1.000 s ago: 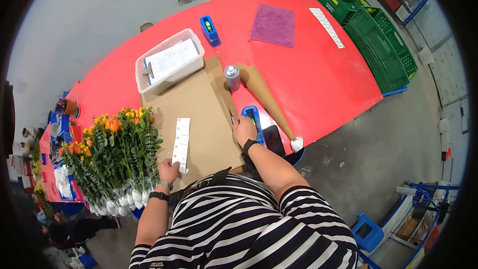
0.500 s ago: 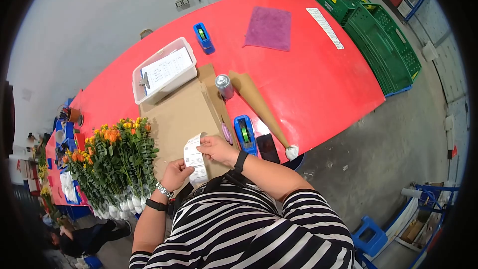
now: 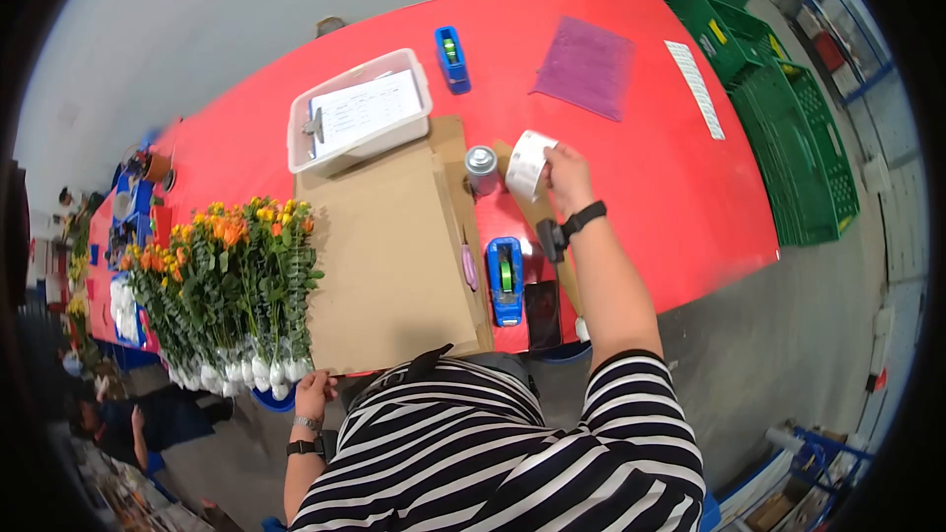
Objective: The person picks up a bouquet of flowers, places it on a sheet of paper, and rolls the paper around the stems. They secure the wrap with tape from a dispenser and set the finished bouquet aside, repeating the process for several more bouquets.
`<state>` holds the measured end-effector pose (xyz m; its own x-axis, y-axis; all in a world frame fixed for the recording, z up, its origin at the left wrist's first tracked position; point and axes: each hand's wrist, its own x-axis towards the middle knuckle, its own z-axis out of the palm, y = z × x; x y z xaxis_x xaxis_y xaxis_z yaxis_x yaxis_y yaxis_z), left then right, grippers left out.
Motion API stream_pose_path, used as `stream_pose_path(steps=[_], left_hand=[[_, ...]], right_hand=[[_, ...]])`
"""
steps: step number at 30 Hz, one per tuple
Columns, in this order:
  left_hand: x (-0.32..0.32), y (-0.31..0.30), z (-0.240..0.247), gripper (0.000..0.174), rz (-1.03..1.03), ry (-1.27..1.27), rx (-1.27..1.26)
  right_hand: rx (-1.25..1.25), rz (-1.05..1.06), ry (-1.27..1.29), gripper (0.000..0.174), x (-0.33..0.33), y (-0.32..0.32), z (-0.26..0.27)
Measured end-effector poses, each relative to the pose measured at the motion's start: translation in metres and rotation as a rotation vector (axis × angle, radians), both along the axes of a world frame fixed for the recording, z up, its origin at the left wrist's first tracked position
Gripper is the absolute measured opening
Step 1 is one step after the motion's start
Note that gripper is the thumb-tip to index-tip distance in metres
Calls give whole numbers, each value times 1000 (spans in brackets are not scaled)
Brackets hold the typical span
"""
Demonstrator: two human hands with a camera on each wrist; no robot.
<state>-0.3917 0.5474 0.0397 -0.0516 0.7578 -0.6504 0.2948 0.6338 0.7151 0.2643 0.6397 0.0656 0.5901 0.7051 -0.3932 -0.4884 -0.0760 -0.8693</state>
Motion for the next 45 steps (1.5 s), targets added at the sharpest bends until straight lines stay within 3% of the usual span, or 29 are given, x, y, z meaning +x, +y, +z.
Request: stream_pose_path(steps=[2,8,10,11,13,15,17,20,23,27,31,33,35,38,45], left_hand=[[-23,-25,-6,22,184,-2,-73],[-56,-83,4,19,449,13,-113],[-58,-94,4,19,499,16,-117],[-60,-99,4,18,519,11,-120],[-65,-105,2,17,543,2,-126],[-74,-106,-4,16,520,-27,-29],[-73,-94,6,17,578,55,36],[-101,-64,16,23,406,303,307],[-124,-13,34,22,287,692,555],[-157,63,32,25,217,762,740],[-204,117,27,29,232,699,711],[-225,137,28,31,325,758,700],[-258,153,25,35,326,732,611],[-287,171,30,49,263,901,426],[-317,206,13,59,61,805,286]], right_hand=[[33,5,42,4,18,35,-1],[111,41,145,6,38,122,-11],[24,148,367,12,31,133,-11],[23,162,365,12,27,133,-13],[-122,46,131,28,30,124,-44],[157,225,4,40,64,94,-101],[126,31,-52,46,25,37,-63],[126,51,-142,37,3,-61,-89],[-125,-56,-165,25,-45,-156,-84],[-265,-60,-95,18,-78,-258,-114],[-447,35,-178,25,-144,-309,-108],[-475,256,-216,29,-155,-345,-115],[-535,304,-208,28,-174,-383,-126],[-560,291,-240,27,-209,-390,-108],[-637,212,-306,24,-276,-425,-87]])
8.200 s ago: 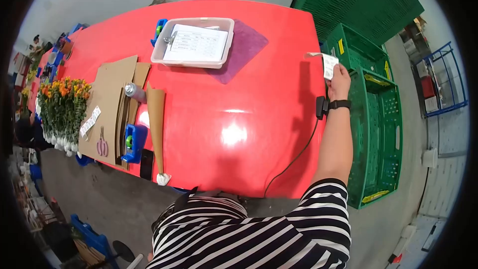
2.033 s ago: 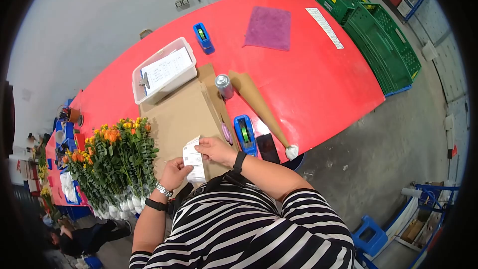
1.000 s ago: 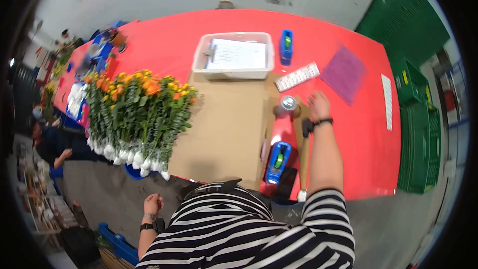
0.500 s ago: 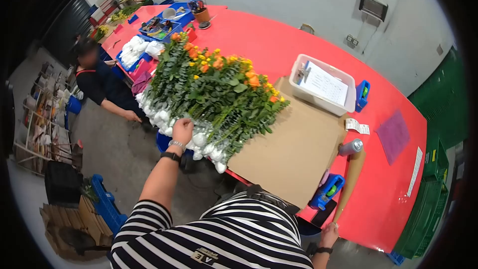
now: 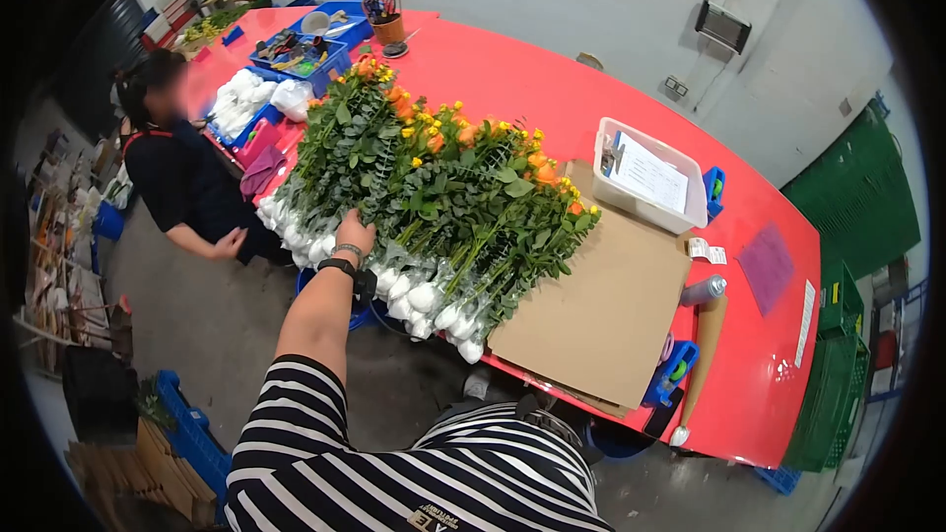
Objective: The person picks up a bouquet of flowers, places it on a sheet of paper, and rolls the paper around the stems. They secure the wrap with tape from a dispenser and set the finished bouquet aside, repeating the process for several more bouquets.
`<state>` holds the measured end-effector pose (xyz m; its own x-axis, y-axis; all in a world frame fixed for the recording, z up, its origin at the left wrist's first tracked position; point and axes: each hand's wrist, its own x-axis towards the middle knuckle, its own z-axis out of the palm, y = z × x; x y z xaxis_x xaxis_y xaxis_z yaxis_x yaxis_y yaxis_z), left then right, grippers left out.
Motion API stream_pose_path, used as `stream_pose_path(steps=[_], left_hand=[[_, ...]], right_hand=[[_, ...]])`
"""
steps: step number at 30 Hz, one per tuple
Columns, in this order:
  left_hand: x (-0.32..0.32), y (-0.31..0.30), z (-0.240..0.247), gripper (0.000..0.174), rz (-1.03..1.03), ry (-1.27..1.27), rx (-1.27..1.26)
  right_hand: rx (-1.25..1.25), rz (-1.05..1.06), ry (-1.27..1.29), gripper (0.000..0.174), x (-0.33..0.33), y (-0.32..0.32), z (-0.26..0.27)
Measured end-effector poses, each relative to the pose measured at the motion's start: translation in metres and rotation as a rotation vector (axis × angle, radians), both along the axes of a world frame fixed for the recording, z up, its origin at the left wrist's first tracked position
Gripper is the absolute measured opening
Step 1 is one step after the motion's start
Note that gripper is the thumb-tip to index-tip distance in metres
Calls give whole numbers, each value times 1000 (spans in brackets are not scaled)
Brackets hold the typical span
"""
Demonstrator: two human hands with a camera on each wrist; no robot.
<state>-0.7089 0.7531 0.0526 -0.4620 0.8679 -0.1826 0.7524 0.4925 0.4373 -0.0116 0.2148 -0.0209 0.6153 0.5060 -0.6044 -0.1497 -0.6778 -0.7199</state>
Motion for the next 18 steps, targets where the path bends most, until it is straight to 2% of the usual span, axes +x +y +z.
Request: stream_pose_path(steps=[4,6,8,12,15,16,18], left_hand=[[0,0,-4,50,-65,100,8],[-9,-9,-20,37,-93,49,309],[-15,-21,-23,31,-116,119,472],[-14,-73,20,24,-118,78,633],[-1,-116,49,18,-20,-137,777],[3,-130,54,20,-39,-216,808],[27,-159,72,20,-40,-477,758]], right_hand=[[-29,-26,-46,22,-19,-15,11],[-49,-35,-61,21,-28,-21,20],[-65,-43,-69,21,-36,-27,23],[-98,-21,-69,19,-43,-31,16],[-115,50,-64,18,-31,-19,4],[-124,78,-62,18,-26,-16,1],[-141,128,-65,17,-9,-13,-5]])
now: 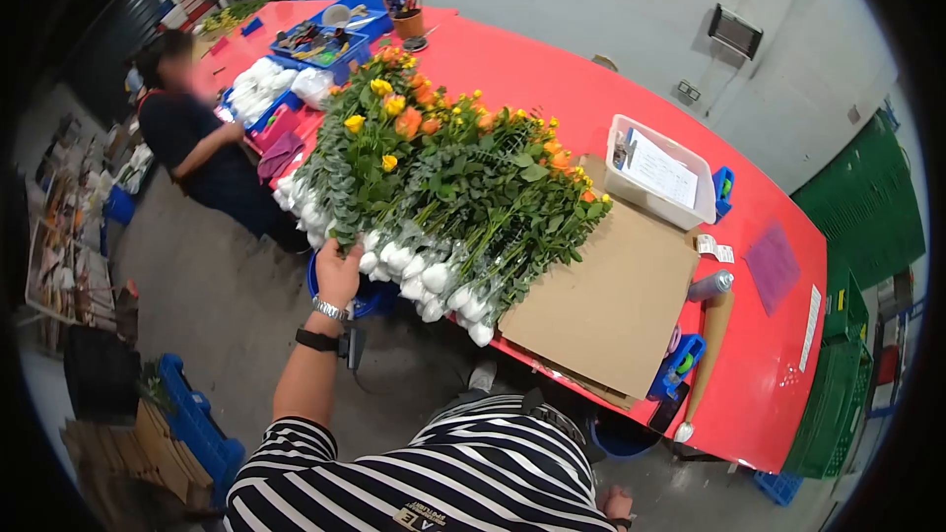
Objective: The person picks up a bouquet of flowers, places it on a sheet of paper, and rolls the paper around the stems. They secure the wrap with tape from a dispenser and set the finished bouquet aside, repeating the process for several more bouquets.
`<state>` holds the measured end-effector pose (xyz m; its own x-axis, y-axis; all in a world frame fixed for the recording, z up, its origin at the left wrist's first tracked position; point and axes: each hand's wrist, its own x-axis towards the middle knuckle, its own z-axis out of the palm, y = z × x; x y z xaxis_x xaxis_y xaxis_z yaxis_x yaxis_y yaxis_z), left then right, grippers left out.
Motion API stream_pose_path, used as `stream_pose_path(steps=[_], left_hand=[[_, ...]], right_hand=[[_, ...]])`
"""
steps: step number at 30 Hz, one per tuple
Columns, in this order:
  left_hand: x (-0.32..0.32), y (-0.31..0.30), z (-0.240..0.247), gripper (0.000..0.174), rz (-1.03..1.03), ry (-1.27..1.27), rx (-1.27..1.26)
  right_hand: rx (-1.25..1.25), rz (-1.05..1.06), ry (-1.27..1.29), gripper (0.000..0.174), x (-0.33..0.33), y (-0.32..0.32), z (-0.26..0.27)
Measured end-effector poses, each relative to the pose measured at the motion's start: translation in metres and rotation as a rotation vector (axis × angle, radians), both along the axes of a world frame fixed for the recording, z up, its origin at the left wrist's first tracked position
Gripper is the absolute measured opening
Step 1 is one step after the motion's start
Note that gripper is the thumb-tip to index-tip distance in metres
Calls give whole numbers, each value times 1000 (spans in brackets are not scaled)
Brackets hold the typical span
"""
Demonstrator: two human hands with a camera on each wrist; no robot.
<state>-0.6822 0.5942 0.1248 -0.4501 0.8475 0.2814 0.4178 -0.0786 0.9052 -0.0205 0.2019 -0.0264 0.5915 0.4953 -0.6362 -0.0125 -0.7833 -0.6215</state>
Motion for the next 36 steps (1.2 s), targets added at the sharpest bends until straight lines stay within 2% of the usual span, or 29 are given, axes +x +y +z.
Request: stream_pose_path(steps=[3,4,6,7,8,9,10,11,14,17,20,22,23,24,26,27,28,30,31,32,34,35,36], left_hand=[[53,-39,28,19,-204,-329,-88],[68,-50,35,23,-270,-367,-195],[111,-68,59,25,-380,-459,-252],[137,-76,74,25,-428,-562,-249],[159,-82,85,25,-478,-663,-246],[175,-86,89,28,-559,-661,-280],[192,-87,93,28,-578,-661,-295],[211,-88,95,30,-643,-687,-323],[264,-94,102,32,-846,-833,-375],[314,-102,106,33,-957,-819,-379],[351,-110,96,37,-1027,-896,-368],[374,-120,97,36,-1105,-842,-413],[386,-126,101,36,-1081,-834,-495],[399,-132,104,36,-1104,-757,-459],[417,-139,87,35,-1123,-716,-454],[425,-145,94,35,-1167,-735,-476],[432,-147,87,33,-1225,-714,-470],[443,-157,92,30,-1240,-518,-415],[451,-157,96,27,-1286,-560,-372],[451,-162,102,29,-1257,-248,-293],[454,-165,119,31,-1281,118,-217],[451,-164,105,37,-1360,323,-184],[454,-166,92,37,-1372,319,-188]], right_hand=[[109,163,41,12,27,28,-6],[141,94,171,11,41,44,-19],[307,195,62,17,27,92,9],[360,383,18,16,27,114,23],[401,442,-56,18,14,136,47],[424,587,-157,22,-2,160,82],[482,609,-136,25,-17,177,102],[530,764,-232,25,-26,194,124],[670,883,-71,26,-68,222,195],[798,878,213,28,-84,229,221],[909,853,306,35,-88,222,241],[872,936,222,41,-82,213,266],[800,971,178,45,-76,209,272],[899,907,143,48,-75,206,256],[969,804,186,44,-69,196,255],[1055,715,287,43,-65,194,229],[1062,696,271,43,-56,191,218],[958,840,-100,35,-37,182,207],[1112,769,-211,35,-37,177,208],[1105,751,-223,35,-30,174,200],[1152,694,-56,32,-16,165,173],[1056,709,-238,27,-10,155,159],[1047,700,-241,27,-8,152,165]])
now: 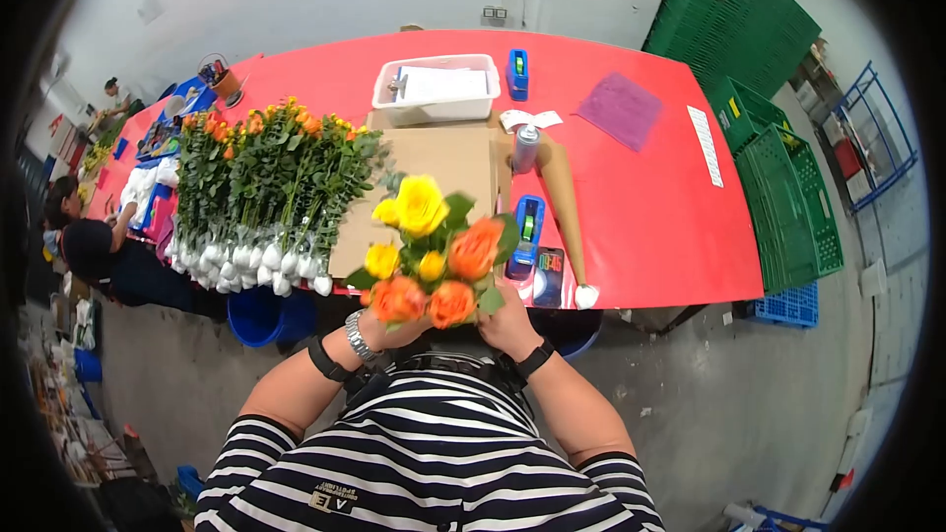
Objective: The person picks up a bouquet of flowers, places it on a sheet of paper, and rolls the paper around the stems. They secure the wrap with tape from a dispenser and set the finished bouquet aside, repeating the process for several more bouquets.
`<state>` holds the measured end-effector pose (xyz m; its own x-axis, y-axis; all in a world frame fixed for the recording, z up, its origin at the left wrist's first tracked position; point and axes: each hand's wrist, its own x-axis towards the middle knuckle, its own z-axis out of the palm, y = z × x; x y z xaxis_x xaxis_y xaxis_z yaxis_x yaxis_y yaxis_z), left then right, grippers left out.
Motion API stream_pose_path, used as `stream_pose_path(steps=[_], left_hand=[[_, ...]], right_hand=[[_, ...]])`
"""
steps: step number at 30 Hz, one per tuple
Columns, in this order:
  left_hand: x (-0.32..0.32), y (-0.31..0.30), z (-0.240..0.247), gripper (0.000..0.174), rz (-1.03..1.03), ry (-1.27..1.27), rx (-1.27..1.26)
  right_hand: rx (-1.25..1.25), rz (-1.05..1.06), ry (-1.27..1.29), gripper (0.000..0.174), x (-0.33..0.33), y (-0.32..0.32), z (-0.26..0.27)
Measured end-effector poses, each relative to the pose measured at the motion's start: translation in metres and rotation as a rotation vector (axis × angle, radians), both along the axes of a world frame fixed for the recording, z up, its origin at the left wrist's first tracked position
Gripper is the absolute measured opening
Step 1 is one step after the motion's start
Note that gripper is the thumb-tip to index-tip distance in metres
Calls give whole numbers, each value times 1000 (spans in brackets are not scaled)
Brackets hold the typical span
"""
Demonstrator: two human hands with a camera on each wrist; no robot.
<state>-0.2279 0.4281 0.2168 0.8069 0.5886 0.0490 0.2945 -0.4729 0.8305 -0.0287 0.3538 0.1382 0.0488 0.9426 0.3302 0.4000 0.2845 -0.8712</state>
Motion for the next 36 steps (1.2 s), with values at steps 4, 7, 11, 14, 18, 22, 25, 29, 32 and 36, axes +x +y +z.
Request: stream_pose_path(steps=[4,7,11,14,18,22,25,29,32,36], left_hand=[[8,-1,-20,41,-195,-854,-1588],[4,-2,-11,42,-107,-810,-1514],[6,-2,-6,45,198,-623,-1490],[-13,13,-17,58,23,-365,-1019],[-31,60,-59,70,182,-203,-1131],[-45,100,-170,68,80,33,229],[-48,121,-187,65,81,165,536],[-62,146,-220,66,-169,346,585],[-67,144,-237,54,-136,304,643],[-82,149,-224,35,-58,51,767]], right_hand=[[39,15,131,18,1,-5,10],[50,29,-137,20,7,-10,3],[-65,31,160,25,5,-8,-16],[-219,6,510,30,2,-2,-29],[-81,48,19,29,-1,8,-11],[-119,-3,-138,21,-10,26,-10],[-102,-67,-220,21,-19,39,0],[-235,-181,-170,23,-32,58,16],[-482,-275,-62,25,-26,62,8],[-480,-297,-198,25,-17,80,-15]])
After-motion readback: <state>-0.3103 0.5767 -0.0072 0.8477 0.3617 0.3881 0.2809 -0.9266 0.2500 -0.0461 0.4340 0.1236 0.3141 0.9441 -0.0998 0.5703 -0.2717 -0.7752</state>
